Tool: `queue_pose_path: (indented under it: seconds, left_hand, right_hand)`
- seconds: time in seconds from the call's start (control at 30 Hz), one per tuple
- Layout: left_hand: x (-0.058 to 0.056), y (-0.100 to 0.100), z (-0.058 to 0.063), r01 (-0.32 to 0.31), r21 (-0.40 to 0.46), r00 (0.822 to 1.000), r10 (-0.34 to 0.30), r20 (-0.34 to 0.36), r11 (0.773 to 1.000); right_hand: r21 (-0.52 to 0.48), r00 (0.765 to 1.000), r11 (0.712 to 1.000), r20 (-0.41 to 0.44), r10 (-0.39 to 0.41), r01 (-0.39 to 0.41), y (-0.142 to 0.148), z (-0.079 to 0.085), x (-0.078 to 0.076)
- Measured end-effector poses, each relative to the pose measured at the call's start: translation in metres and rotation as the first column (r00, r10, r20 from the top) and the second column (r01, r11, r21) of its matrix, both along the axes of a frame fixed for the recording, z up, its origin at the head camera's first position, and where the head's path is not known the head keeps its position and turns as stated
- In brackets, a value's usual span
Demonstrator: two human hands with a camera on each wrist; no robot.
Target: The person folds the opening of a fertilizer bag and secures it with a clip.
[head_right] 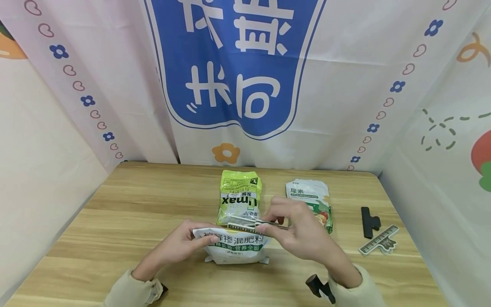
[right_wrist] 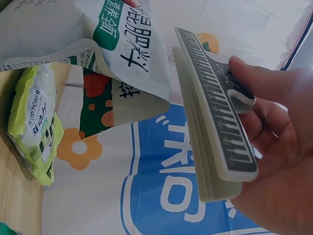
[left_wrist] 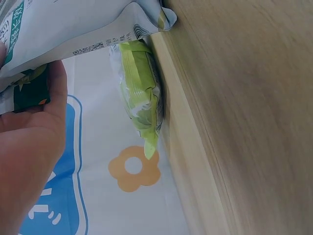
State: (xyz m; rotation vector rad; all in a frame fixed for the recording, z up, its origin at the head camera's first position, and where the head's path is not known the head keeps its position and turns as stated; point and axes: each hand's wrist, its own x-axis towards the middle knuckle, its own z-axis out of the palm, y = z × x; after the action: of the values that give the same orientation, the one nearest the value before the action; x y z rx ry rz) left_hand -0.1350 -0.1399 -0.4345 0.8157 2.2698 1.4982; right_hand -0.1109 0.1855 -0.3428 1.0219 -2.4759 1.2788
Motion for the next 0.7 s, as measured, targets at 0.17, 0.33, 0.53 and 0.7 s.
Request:
queue_pose_path:
  seconds: [0.17, 0.33, 0.53, 0.7]
  left_hand:
    - [0.000, 0.000, 0.000, -0.007, -0.005, 1.000, 0.007, 0.001, 1.000]
    - [0.000, -0.001, 0.001, -0.008, -0.005, 1.000, 0.008, 0.008, 1.000]
    - [-0.001, -0.001, 0.001, 0.003, 0.003, 1.000, -0.003, -0.004, 1.000]
    - [-0.001, -0.001, 0.001, 0.005, 0.012, 1.000, -0.005, 0.014, 1.000]
  right_hand:
    - [0.013, 0.999, 0.999, -0.005, 0.033, -0.033, -0.005, -0.002, -0.002]
    - [0.007, 0.996, 0.997, -0.015, 0.083, -0.083, -0.010, -0.005, -0.005]
    - [0.026, 0.996, 0.996, -0.002, 0.090, -0.090, -0.017, -0.009, -0.007]
    - [0.051, 0.995, 0.994, 0.020, 0.099, -0.100, -0.026, -0.011, -0.007]
